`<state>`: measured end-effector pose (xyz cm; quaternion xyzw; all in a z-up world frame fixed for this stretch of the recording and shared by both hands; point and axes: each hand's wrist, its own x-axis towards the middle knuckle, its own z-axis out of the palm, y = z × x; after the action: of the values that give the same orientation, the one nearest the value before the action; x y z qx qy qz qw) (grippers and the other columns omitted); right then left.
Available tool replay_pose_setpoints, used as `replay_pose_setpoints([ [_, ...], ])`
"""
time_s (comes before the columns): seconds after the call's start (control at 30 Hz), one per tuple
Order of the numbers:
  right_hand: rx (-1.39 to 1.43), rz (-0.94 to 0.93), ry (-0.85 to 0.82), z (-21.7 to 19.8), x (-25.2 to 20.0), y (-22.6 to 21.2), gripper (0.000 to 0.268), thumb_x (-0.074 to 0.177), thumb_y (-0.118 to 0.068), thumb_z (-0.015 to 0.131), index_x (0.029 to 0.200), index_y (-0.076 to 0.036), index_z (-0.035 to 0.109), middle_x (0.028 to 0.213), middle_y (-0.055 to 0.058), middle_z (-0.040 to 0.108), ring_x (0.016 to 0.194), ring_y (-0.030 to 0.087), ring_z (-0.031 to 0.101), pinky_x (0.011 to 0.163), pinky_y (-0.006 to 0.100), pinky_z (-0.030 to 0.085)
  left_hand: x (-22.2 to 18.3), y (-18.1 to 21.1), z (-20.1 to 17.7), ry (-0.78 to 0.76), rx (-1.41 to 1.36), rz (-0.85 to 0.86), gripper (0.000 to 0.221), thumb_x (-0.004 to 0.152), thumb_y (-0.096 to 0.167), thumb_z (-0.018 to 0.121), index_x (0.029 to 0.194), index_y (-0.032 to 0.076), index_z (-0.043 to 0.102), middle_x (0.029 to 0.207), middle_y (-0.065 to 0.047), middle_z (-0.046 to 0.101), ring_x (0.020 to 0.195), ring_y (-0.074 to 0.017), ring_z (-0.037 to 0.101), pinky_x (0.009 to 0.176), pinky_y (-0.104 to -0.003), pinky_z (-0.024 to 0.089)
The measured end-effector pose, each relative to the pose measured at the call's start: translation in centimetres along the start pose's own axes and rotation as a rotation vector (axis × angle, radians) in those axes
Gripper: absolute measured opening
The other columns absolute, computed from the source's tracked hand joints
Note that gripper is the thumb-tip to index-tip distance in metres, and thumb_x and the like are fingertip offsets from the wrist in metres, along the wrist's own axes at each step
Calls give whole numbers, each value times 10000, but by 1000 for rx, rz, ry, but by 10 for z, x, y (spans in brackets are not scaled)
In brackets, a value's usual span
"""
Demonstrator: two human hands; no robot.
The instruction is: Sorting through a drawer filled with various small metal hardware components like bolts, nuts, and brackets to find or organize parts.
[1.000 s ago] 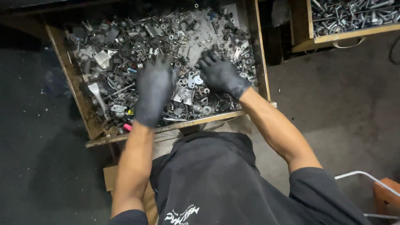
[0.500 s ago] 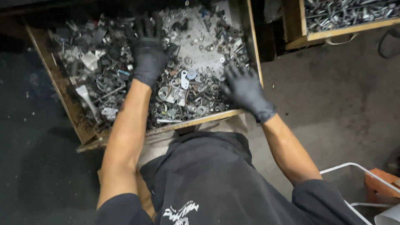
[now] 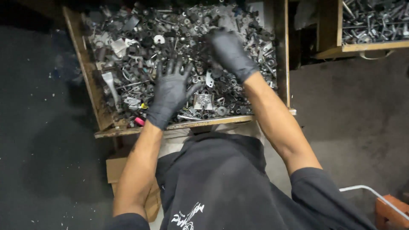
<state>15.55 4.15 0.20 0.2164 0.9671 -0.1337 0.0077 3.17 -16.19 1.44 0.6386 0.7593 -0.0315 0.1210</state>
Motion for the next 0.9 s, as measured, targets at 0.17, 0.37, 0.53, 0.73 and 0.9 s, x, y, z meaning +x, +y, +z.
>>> replay_pose_setpoints([
  [0.17, 193, -93, 231, 19, -10, 38, 471, 892, 143, 655, 1268, -125, 753, 1041, 155, 776, 802, 288, 740, 684, 365, 643, 7, -3, 4, -40, -49, -25, 722, 1001, 713, 201, 1534, 264, 389, 1645, -105, 298, 1553, -315, 152, 1198, -613, -27],
  [0.37, 798, 354, 57, 10, -6, 12, 163, 1002, -218, 582, 1013, -174, 739, 918, 21, 749, 718, 91, 654, 623, 180, 557, 12, 3, -1, 98, -420, -123, 311, 1009, 489, 510, 1098, 255, 696, 1595, -149, 379, 1538, -329, 232, 1203, -602, -21],
  [0.53, 425, 55, 60, 8, -19, 23, 369, 879, 78, 734, 1181, -134, 756, 1141, 156, 750, 881, 223, 747, 767, 290, 669, 20, 6, 12, 162, -328, -202, 452, 1061, 499, 330, 975, 233, 684, 1526, -130, 499, 1474, -340, 368, 1203, -607, 81],
  [0.73, 517, 271, -93, 29, -10, 32, 41, 1007, -110, 640, 1021, -121, 677, 900, 44, 707, 752, 113, 662, 661, 187, 576, 37, 29, -23, 421, -77, -163, 284, 993, 432, 686, 910, 167, 747, 938, -76, 702, 899, -266, 635, 855, -467, 489],
  [0.9, 279, 196, -141, 43, -8, 37, 114, 1067, -188, 606, 957, -160, 618, 780, 7, 584, 625, 86, 516, 610, 179, 505, 77, 31, 7, 411, -198, -24, 154, 956, 267, 745, 1007, 122, 730, 955, -64, 698, 870, -257, 642, 790, -389, 541],
])
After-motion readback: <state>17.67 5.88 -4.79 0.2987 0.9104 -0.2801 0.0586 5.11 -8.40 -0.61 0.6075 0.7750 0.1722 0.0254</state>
